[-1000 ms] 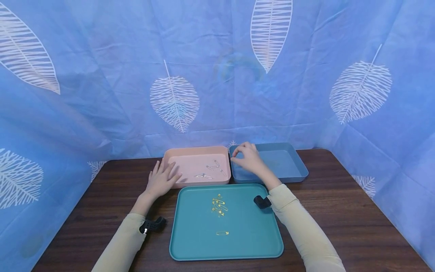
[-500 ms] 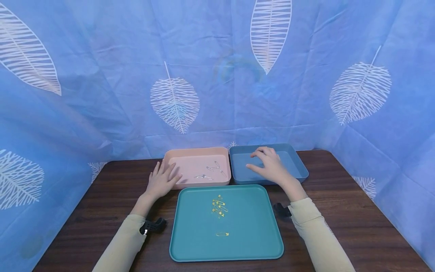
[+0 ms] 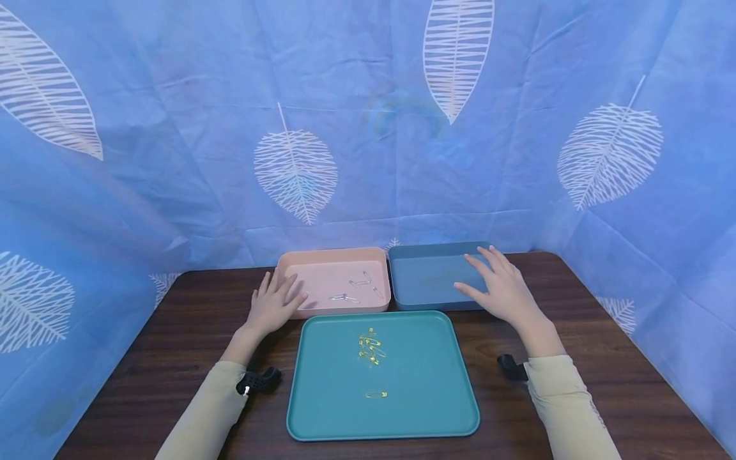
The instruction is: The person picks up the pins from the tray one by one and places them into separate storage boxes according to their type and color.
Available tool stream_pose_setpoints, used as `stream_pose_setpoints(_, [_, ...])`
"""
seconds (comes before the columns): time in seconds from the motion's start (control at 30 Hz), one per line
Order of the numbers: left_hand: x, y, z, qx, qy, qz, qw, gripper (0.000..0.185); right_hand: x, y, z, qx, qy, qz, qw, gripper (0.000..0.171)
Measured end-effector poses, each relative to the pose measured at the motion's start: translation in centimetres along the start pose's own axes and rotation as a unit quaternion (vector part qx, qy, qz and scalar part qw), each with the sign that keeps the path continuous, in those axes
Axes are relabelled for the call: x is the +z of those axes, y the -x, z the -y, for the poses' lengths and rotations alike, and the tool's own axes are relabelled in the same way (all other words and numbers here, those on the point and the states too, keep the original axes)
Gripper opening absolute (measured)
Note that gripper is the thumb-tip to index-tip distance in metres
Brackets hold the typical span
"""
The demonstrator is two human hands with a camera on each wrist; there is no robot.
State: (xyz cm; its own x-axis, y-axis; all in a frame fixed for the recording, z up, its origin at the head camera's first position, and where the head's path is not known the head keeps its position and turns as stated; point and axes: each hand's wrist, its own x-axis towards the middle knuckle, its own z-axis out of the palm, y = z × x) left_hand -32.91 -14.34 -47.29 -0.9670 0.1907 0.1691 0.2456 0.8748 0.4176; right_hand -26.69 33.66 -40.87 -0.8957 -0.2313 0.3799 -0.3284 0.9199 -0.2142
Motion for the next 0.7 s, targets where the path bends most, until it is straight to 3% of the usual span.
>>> stream_pose_setpoints(0.4, [-0.1,-0.2,0.0,0.011,-0.034,-0.024,0.9991,0.077,-0.3,1.8,-3.3,0.062,0.001,0.062,0.996,0.083])
stream_pose_setpoints(0.7, [-1.0,0.1,-1.4,0.051,-0.071,-0.054,0.9947,0.074,0.1,2.6,-4.9,0.093,-0.015,0.11,0.99,0.087])
